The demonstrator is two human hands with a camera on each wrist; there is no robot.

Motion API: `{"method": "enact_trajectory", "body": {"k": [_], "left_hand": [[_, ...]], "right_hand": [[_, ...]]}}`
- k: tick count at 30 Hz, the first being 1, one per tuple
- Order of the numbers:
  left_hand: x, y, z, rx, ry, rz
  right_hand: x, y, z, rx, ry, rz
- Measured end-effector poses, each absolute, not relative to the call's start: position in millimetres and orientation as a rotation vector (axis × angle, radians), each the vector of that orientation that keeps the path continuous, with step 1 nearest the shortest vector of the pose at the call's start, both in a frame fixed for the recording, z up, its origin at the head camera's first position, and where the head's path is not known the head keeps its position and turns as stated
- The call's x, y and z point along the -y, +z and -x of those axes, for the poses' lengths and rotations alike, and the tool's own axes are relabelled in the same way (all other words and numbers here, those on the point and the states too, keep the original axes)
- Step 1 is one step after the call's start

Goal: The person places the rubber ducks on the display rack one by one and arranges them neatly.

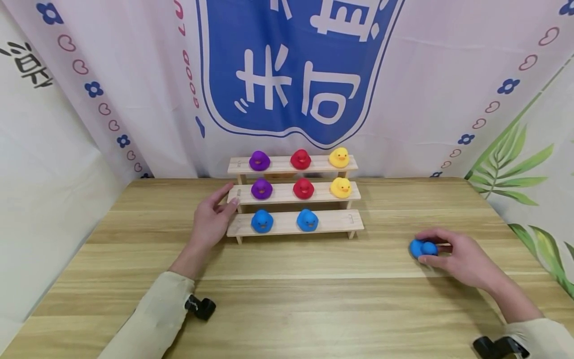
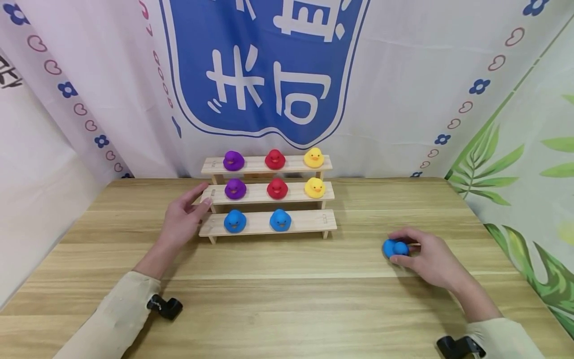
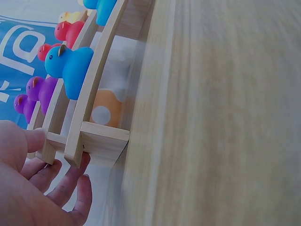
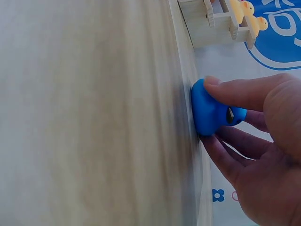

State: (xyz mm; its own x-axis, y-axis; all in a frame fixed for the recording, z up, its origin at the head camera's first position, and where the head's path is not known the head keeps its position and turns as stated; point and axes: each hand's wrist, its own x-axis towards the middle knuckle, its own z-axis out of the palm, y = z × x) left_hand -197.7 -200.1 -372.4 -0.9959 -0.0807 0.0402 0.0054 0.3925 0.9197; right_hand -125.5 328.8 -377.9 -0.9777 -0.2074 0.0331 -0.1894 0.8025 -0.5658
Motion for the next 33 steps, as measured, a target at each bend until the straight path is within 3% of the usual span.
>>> {"method": "enact_trajectory", "body": {"k": [33], "left_hand": [[199,-373,198,2.541,-1.695,-0.077]], "right_hand": [[-313,-363,132,-2.980,-0.987,0.201]]}}
